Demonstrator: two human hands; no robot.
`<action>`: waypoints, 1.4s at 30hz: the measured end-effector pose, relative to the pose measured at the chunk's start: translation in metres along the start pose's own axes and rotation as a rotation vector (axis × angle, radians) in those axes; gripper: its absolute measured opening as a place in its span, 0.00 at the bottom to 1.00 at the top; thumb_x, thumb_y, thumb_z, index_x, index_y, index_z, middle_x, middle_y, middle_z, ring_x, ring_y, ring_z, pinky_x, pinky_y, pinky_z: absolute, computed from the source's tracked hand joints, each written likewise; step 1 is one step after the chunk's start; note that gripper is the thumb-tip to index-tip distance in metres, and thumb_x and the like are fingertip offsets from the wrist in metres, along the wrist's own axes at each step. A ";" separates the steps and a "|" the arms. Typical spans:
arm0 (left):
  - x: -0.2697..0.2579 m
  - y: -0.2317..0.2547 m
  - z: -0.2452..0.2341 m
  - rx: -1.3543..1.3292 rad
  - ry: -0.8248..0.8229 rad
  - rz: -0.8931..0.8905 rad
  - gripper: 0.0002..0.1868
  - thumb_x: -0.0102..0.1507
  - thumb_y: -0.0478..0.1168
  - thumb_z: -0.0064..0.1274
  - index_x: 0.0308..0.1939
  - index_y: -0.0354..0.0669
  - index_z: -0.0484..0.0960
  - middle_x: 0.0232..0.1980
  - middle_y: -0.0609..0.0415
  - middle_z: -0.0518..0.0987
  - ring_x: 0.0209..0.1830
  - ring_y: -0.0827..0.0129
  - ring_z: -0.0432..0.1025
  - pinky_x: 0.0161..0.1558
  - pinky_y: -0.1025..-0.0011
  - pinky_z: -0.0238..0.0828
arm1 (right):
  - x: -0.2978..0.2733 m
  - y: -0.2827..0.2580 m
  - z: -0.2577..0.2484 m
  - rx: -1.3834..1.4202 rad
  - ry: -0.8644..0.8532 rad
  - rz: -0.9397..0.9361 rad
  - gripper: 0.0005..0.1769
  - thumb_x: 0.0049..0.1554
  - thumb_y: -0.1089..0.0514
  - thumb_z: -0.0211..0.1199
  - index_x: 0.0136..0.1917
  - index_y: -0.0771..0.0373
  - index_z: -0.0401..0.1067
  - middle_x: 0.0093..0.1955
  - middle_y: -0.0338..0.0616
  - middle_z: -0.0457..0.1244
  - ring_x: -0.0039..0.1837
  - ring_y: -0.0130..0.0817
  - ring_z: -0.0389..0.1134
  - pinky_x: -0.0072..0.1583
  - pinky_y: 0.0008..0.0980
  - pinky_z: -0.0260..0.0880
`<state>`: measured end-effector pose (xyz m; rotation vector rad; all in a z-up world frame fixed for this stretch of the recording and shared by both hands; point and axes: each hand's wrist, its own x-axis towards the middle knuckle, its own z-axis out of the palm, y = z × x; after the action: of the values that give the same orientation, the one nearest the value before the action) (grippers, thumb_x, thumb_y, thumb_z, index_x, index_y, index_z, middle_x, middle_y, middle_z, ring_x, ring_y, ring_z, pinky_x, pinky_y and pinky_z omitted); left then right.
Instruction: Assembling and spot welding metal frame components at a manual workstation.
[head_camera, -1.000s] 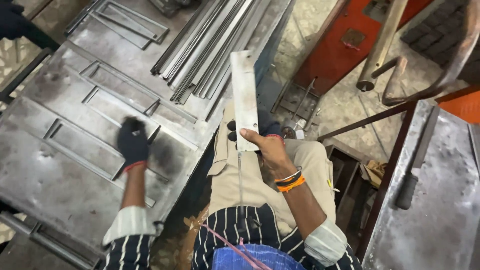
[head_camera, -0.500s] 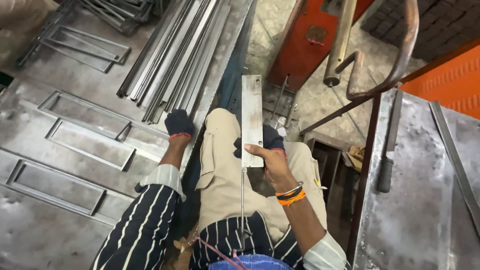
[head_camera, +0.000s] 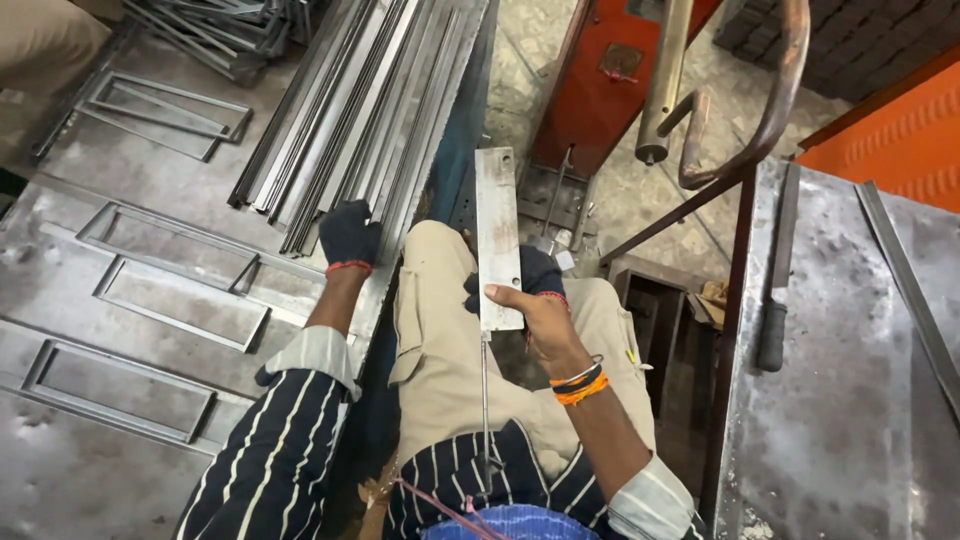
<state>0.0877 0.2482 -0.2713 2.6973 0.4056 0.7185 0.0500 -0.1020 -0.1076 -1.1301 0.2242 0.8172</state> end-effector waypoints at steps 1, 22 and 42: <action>-0.002 0.009 -0.005 0.001 -0.001 0.002 0.11 0.50 0.43 0.65 0.30 0.43 0.82 0.33 0.44 0.80 0.36 0.47 0.77 0.40 0.53 0.73 | -0.001 0.001 0.001 0.002 0.000 -0.001 0.17 0.54 0.60 0.70 0.54 0.73 0.78 0.46 0.45 0.73 0.44 0.31 0.75 0.46 0.30 0.74; 0.000 0.078 -0.070 -0.575 -0.403 -0.511 0.11 0.52 0.38 0.62 0.30 0.32 0.81 0.33 0.37 0.82 0.30 0.54 0.78 0.36 0.60 0.75 | 0.005 0.011 -0.020 0.055 0.031 -0.012 0.16 0.55 0.62 0.69 0.54 0.74 0.79 0.47 0.46 0.72 0.46 0.32 0.74 0.47 0.30 0.74; -0.006 0.244 0.013 -1.233 -0.100 -0.662 0.26 0.76 0.51 0.43 0.46 0.24 0.79 0.36 0.40 0.73 0.33 0.61 0.64 0.38 0.58 0.63 | 0.064 -0.007 -0.019 -0.888 0.436 -0.067 0.33 0.63 0.30 0.46 0.64 0.55 0.74 0.50 0.55 0.70 0.53 0.44 0.72 0.57 0.38 0.66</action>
<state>0.1350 0.0213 -0.1936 1.3134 0.5390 0.3958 0.1034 -0.0899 -0.1457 -2.1443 0.1818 0.5987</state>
